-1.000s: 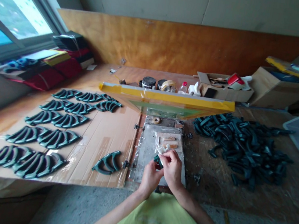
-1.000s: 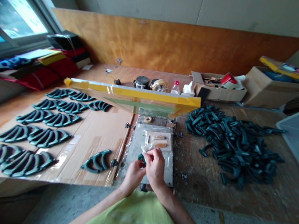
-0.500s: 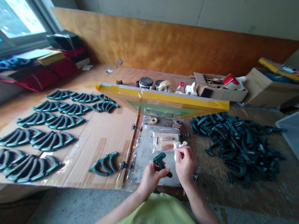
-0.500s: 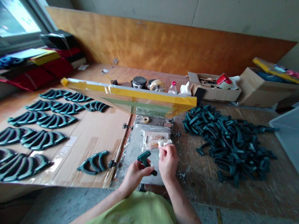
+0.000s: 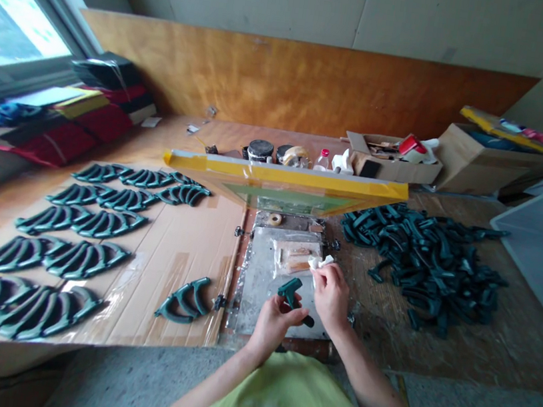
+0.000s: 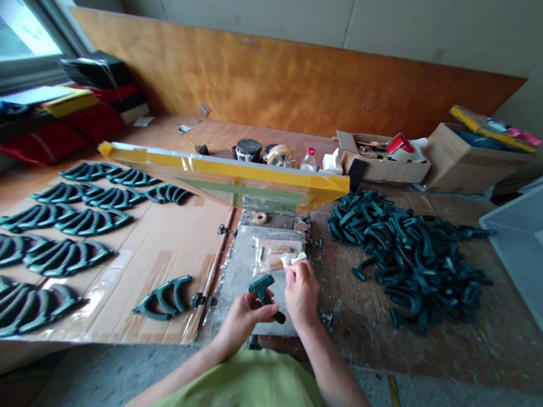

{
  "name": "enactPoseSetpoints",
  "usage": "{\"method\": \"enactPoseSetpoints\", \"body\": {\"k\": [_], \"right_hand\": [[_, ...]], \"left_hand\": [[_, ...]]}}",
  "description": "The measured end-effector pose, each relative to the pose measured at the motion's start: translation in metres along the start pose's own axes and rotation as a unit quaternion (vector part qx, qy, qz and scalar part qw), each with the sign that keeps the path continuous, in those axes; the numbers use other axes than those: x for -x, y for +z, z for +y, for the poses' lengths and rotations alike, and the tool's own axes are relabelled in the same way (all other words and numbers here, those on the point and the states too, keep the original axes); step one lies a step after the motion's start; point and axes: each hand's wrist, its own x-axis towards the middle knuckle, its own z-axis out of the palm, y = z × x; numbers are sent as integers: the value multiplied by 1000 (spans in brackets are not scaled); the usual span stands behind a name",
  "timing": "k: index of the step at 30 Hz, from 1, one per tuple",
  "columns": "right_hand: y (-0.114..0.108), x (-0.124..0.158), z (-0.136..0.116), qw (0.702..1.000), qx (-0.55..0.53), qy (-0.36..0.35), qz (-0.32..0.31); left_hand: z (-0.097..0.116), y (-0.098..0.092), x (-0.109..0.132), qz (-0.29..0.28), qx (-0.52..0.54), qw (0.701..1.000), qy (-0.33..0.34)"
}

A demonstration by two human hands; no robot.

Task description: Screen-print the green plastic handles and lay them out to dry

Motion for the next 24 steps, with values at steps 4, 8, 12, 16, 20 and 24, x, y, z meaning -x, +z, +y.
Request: {"method": "enactPoseSetpoints", "body": {"k": [4,8,12,16,20,24], "right_hand": [[-2,10,-19,998,-29,-38,-45],[11,14,-15,994,-20,-64,-84],[11,5,17,997,20,-20,-67],[-5,-3,51,999,-3,46,-25],[-9,-9,98,984,-70,162,4],[13,-31,161,950,-137,274,56]], "left_hand": [[2,1,-3,-30,-9,999,2],[5,2,-2,-43,-36,998,17],[13,6,1,-33,-2,999,-18],[15,9,-1,-8,35,998,-53],[8,7,-6,9,54,996,-71],[-2,0,-6,59,56,994,-69]]}}
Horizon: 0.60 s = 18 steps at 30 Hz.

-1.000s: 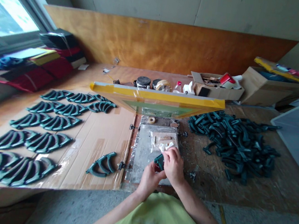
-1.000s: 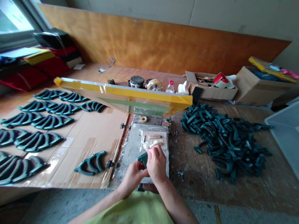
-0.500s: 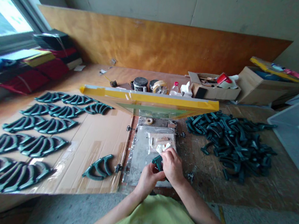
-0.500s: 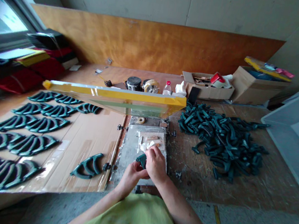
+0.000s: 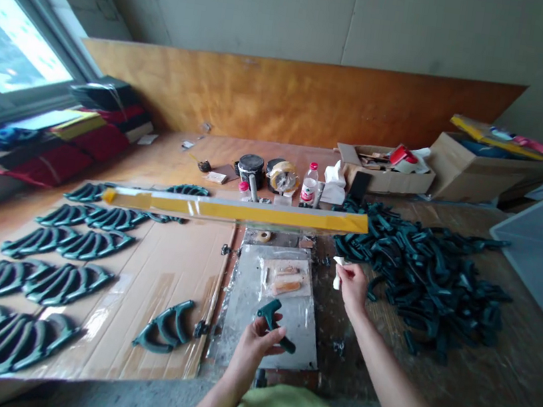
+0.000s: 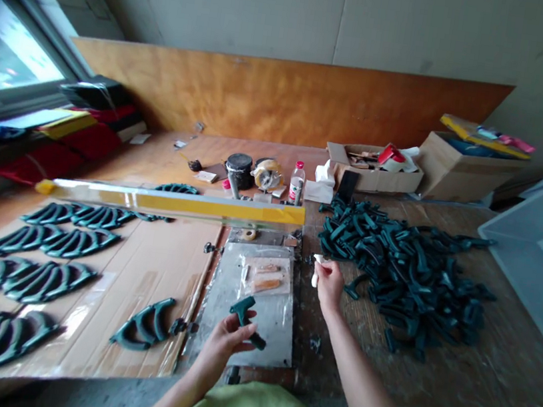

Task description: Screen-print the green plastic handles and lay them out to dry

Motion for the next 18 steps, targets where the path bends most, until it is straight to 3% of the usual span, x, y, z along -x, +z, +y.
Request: {"method": "enactPoseSetpoints", "body": {"k": [4,11,15,18], "right_hand": [[29,-66,18,1000,18,18,-13],[96,-147,-7,991,52,-20,-120],[111,-155,-19,979,44,-30,-194],[94,-127,-20,976,38,-31,-214]], "left_hand": [[-11,-11,-2,63,-11,998,-7],[-27,-15,-5,148,-17,989,-11],[-29,-12,-7,166,-10,986,-3],[-31,-12,-9,174,-3,985,6]]}}
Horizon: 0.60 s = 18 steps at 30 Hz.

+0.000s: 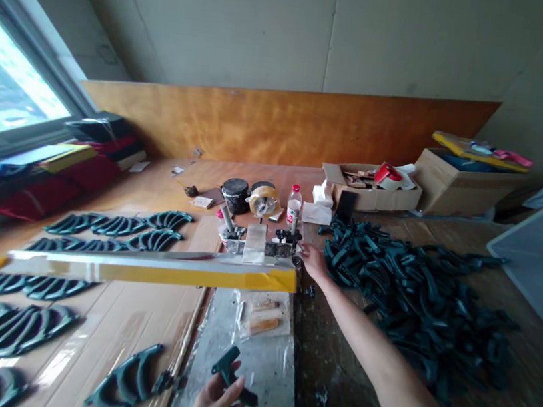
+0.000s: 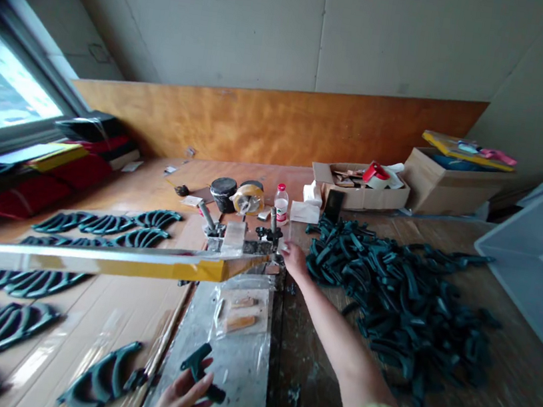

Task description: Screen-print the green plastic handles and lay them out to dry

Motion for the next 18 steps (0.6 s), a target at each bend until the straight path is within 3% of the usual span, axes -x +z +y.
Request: {"method": "enactPoseSetpoints", "body": {"k": [3,5,7,9,11,13,18], "right_hand": [[-8,76,-5,999,-29,-9,-42],[-9,141,-16,989,-75,-26,-128],[-7,200,-31,973,-88,-47,-207],[-2,243,-47,964,-75,-77,-242],[0,264,-57,966,-63,-97,-232],[-4,266,-55,976,-56,-94,-191],[-31,237,-4,998,58,-5,-37]], "left_hand": [[-1,1,-3,5,-20,1000,11],[1,5,-5,-5,-57,998,26],[6,13,-6,-41,-89,994,39],[12,25,-6,-102,-94,989,48],[17,37,-3,-152,-91,983,53],[21,47,1,-162,-83,981,61],[23,49,16,-169,-89,981,27]]}}
